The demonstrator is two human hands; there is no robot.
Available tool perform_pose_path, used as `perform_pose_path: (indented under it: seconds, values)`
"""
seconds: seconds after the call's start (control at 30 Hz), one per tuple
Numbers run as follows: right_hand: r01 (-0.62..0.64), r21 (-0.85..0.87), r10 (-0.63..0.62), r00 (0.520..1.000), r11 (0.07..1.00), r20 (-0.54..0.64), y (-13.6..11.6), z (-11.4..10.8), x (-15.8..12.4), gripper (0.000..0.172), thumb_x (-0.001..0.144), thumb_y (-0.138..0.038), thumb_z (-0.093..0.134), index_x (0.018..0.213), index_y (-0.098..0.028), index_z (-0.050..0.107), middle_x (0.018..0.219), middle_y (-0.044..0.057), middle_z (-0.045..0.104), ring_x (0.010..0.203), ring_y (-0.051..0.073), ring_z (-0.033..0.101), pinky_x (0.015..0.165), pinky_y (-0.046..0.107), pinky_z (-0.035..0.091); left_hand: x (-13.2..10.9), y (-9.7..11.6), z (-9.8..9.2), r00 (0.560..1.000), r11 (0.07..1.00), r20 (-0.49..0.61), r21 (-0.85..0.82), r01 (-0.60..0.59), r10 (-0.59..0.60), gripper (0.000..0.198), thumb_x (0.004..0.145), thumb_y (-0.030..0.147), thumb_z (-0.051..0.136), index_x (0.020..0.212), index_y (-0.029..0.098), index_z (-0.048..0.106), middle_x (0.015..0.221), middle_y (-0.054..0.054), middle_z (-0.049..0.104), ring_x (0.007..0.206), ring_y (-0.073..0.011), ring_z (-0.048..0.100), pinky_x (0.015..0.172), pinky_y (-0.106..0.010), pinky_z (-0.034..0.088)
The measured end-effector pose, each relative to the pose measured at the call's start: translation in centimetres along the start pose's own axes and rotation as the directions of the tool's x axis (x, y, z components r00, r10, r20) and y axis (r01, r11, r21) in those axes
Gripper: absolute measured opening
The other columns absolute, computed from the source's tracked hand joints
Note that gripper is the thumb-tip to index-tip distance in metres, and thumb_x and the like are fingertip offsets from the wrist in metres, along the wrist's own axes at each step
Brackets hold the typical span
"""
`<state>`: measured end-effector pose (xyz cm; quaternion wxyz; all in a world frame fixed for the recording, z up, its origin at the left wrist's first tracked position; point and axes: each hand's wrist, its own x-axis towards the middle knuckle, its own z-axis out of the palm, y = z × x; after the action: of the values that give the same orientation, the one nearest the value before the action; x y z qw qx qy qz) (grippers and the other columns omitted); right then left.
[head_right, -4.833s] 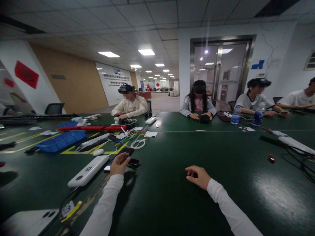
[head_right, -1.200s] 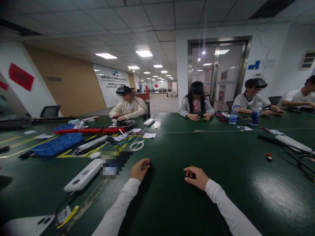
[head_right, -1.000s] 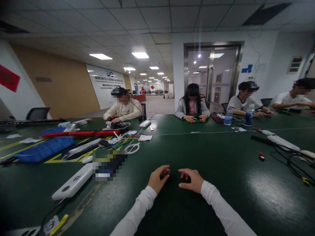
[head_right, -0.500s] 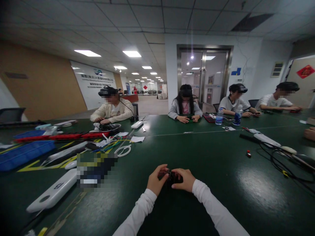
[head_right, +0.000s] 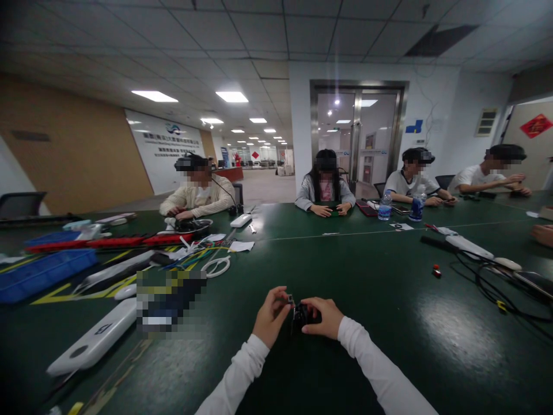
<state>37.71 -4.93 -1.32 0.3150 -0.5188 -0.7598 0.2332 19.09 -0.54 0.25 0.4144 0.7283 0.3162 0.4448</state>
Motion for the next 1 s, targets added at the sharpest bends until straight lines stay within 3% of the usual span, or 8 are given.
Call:
perform_pose_path:
  seconds: [0.13, 0.27, 0.4, 0.53, 0.67, 0.73, 0.83, 1.0]
  values:
    - [0.011, 0.017, -0.012, 1.0, 1.0, 0.022, 0.3, 0.1, 0.3, 0.061, 0.061, -0.037, 0.068, 0.115, -0.024, 0.044, 0.098, 0.003, 0.056, 0.073, 0.016, 0.053, 0.073, 0.033, 0.04, -0.9, 1.1, 0.8, 0.949, 0.925, 0.3, 0.323, -0.199, 0.1, 0.043, 0.073, 0.013, 0.042, 0.114, 0.021, 0.039, 0.103, -0.006, 0.049, 0.095, -0.0141, 0.05, 0.089, -0.034, 0.039]
    - [0.006, 0.076, -0.007, 1.0, 0.997, 0.013, 0.4, 0.1, 0.3, 0.06, 0.063, -0.036, 0.067, 0.116, -0.023, 0.042, 0.092, 0.001, 0.057, 0.073, 0.015, 0.053, 0.072, 0.032, 0.042, -0.7, 0.9, -0.3, 0.925, 0.852, 0.373, 0.459, -0.253, 0.073, 0.045, 0.074, 0.011, 0.038, 0.118, 0.023, 0.037, 0.111, -0.007, 0.045, 0.098, -0.0147, 0.047, 0.088, -0.032, 0.039]
    - [-0.001, 0.181, 0.003, 1.0, 0.983, -0.015, 0.5, 0.1, 0.1, 0.055, 0.068, -0.032, 0.063, 0.117, -0.021, 0.04, 0.088, 0.001, 0.057, 0.07, 0.013, 0.053, 0.069, 0.029, 0.044, 0.6, -1.1, -4.0, 0.964, 0.812, 0.259, 0.552, -0.192, 0.052, 0.048, 0.074, 0.012, 0.035, 0.121, 0.022, 0.033, 0.106, -0.007, 0.046, 0.093, -0.0139, 0.049, 0.087, -0.033, 0.04]
    - [0.0, 0.221, 0.005, 1.0, 0.975, -0.021, 0.4, 0.0, -0.1, 0.052, 0.07, -0.031, 0.062, 0.116, -0.02, 0.042, 0.087, 0.002, 0.058, 0.071, 0.013, 0.054, 0.069, 0.029, 0.045, 1.8, -4.2, -10.8, 0.997, 0.755, 0.037, 0.651, -0.08, 0.074, 0.045, 0.072, 0.011, 0.036, 0.116, 0.019, 0.036, 0.097, -0.006, 0.047, 0.091, -0.0152, 0.049, 0.088, -0.037, 0.038]
    - [-0.01, 0.204, 0.013, 1.0, 0.979, -0.011, 0.1, -0.1, -0.2, 0.048, 0.072, -0.03, 0.06, 0.115, -0.02, 0.043, 0.088, 0.002, 0.058, 0.073, 0.013, 0.054, 0.07, 0.029, 0.046, 1.3, -6.8, -18.3, 0.973, 0.68, -0.212, 0.727, 0.098, 0.087, 0.044, 0.068, 0.014, 0.04, 0.112, 0.016, 0.039, 0.09, -0.005, 0.046, 0.087, -0.0175, 0.049, 0.087, -0.04, 0.039]
    - [-0.032, 0.199, 0.032, 0.999, 0.979, 0.005, 0.1, 0.0, -0.3, 0.047, 0.073, -0.03, 0.059, 0.116, -0.021, 0.042, 0.088, 0.002, 0.057, 0.074, 0.014, 0.054, 0.07, 0.03, 0.046, 0.7, -7.6, -21.0, 0.949, 0.653, -0.296, 0.741, 0.156, 0.109, 0.043, 0.067, 0.015, 0.041, 0.11, 0.016, 0.04, 0.089, -0.006, 0.046, 0.086, -0.0187, 0.048, 0.087, -0.04, 0.039]
    - [-0.056, 0.201, 0.051, 0.998, 0.978, 0.027, 0.2, 0.0, -0.4, 0.046, 0.074, -0.031, 0.057, 0.116, -0.021, 0.041, 0.09, 0.002, 0.057, 0.077, 0.014, 0.054, 0.072, 0.03, 0.046, 0.0, -8.0, -22.8, 0.921, 0.64, -0.364, 0.743, 0.195, 0.142, 0.042, 0.067, 0.018, 0.041, 0.109, 0.015, 0.04, 0.089, -0.007, 0.047, 0.087, -0.0197, 0.049, 0.086, -0.038, 0.04]
    - [-0.07, 0.194, 0.062, 0.997, 0.978, 0.049, 0.3, 0.0, -0.5, 0.043, 0.076, -0.032, 0.055, 0.116, -0.022, 0.041, 0.092, 0.002, 0.055, 0.081, 0.015, 0.054, 0.075, 0.031, 0.046, -0.2, -7.8, -22.6, 0.872, 0.657, -0.464, 0.708, 0.258, 0.158, 0.043, 0.066, 0.02, 0.042, 0.109, 0.015, 0.04, 0.088, -0.007, 0.049, 0.086, -0.0201, 0.051, 0.084, -0.038, 0.042]
